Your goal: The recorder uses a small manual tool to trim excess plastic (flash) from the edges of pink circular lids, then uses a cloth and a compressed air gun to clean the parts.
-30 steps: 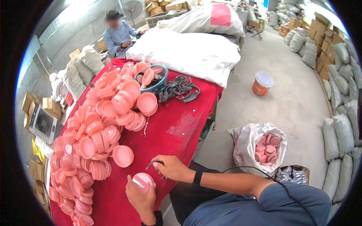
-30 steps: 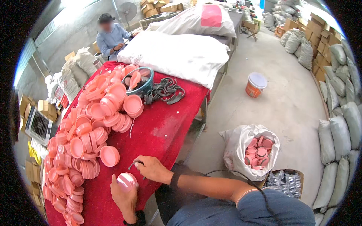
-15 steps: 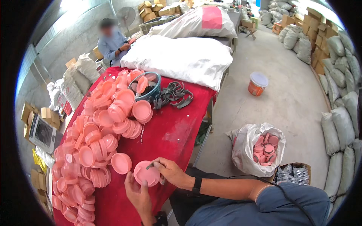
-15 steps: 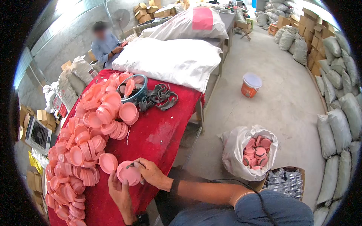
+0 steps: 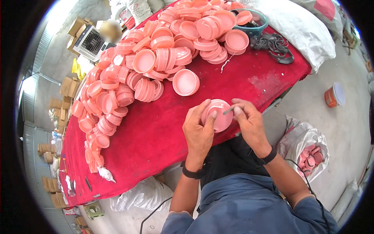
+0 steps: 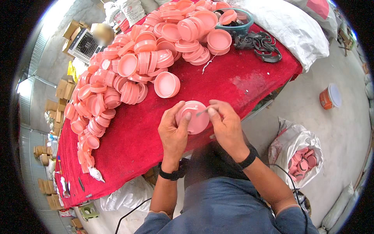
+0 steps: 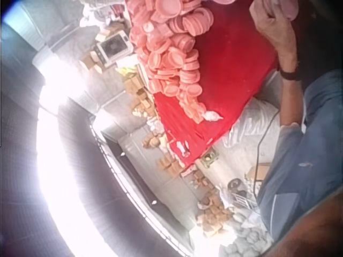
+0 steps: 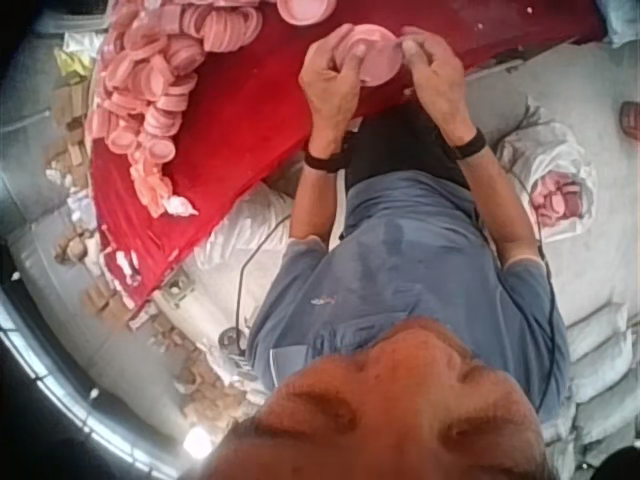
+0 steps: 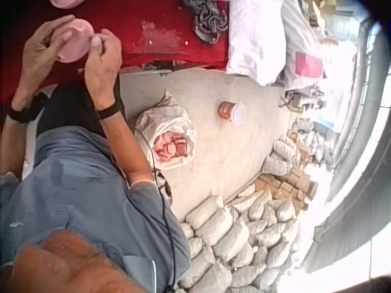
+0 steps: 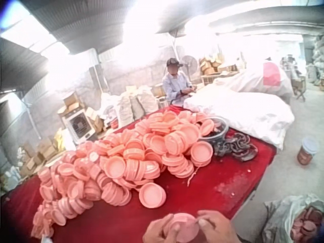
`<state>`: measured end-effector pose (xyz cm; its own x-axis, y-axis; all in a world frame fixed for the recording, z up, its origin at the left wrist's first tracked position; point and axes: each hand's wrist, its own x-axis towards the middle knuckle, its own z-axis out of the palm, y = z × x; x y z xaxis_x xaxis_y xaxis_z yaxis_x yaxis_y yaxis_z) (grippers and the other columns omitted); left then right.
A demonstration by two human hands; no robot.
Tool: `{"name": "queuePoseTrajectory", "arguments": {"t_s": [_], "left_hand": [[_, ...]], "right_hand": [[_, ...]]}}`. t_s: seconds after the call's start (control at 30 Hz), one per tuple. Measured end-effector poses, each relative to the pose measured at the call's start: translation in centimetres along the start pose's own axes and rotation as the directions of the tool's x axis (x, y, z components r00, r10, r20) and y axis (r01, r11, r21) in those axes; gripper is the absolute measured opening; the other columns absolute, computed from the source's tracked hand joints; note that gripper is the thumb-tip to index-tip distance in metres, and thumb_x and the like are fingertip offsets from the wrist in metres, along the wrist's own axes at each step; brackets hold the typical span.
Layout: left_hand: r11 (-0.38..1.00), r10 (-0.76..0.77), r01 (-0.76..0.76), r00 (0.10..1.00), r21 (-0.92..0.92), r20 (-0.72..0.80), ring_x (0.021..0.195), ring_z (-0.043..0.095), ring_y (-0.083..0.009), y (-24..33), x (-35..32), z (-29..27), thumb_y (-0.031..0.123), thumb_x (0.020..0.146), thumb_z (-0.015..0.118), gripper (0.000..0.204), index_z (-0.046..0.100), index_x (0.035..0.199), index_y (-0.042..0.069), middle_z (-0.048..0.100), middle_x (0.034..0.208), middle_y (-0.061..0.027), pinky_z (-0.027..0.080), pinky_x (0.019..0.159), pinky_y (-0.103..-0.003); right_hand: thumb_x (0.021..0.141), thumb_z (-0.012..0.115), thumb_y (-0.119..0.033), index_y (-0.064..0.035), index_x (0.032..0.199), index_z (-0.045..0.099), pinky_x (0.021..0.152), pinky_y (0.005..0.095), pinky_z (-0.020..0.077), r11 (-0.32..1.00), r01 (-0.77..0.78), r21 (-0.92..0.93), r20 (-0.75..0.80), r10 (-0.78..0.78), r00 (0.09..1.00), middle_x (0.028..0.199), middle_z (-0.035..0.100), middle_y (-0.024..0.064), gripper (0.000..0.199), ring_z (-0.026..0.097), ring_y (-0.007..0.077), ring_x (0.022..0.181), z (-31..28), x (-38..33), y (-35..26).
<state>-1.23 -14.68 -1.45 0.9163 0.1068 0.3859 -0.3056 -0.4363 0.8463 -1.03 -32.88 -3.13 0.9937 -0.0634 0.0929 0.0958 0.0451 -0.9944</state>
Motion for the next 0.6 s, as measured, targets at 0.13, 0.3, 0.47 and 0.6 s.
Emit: {"name": "queuePoseTrajectory", "arguments": {"t_s": [0.13, 0.3, 0.47, 0.6], "left_hand": [[0.984, -0.107, 0.113, 0.993, -0.139, 0.048, 0.106, 0.070, -0.0148, 0.2, -0.5, 0.3, 0.002, 0.099, 0.081, 0.040, 0.066, 0.135, -0.002, 0.070, 0.121, -0.0100, 0.060, 0.091, -0.030], [0.951, -0.228, 0.234, 0.972, -0.202, 0.056, 0.111, 0.070, -0.0158, 1.2, -0.9, 1.3, 0.003, 0.095, 0.085, 0.044, 0.063, 0.133, 0.000, 0.070, 0.124, -0.0115, 0.059, 0.095, -0.032], [0.997, 0.080, -0.080, 0.996, -0.002, -0.043, 0.106, 0.074, -0.0235, 1.1, -0.2, 1.9, 0.007, 0.091, 0.084, 0.056, 0.064, 0.144, 0.000, 0.074, 0.123, -0.0108, 0.059, 0.094, -0.038], [0.997, -0.008, -0.010, 0.975, 0.079, 0.224, 0.104, 0.075, -0.0288, 1.8, 0.5, 0.5, 0.007, 0.089, 0.083, 0.049, 0.073, 0.137, 0.004, 0.075, 0.116, -0.0138, 0.059, 0.093, -0.040]], "right_hand": [[0.108, 0.068, -0.018, 0.0014, 0.112, 0.076, 0.079, 0.0361, 0.0556, 0.951, 0.172, -0.257, -0.153, -0.215, 0.965, 0.104, 0.074, 0.0129, 0.021, 0.070, 0.0221, 0.086, 0.5, 0.6, -1.7], [0.107, 0.070, -0.017, 0.0002, 0.113, 0.078, 0.077, 0.0364, 0.0552, 0.943, 0.161, -0.291, -0.196, -0.224, 0.955, 0.098, 0.073, 0.0128, 0.020, 0.070, 0.0237, 0.083, 1.4, 0.0, -0.9], [0.107, 0.071, -0.016, -0.0007, 0.115, 0.080, 0.074, 0.0363, 0.0551, 0.897, 0.212, -0.387, -0.165, -0.294, 0.942, 0.096, 0.073, 0.0133, 0.020, 0.070, 0.0250, 0.081, 1.8, -0.3, -0.6], [0.106, 0.072, -0.017, -0.0006, 0.114, 0.081, 0.073, 0.0361, 0.0549, 0.888, 0.228, -0.398, -0.141, -0.305, 0.942, 0.095, 0.073, 0.0135, 0.020, 0.070, 0.0246, 0.080, 1.8, -0.9, -0.6]]}}
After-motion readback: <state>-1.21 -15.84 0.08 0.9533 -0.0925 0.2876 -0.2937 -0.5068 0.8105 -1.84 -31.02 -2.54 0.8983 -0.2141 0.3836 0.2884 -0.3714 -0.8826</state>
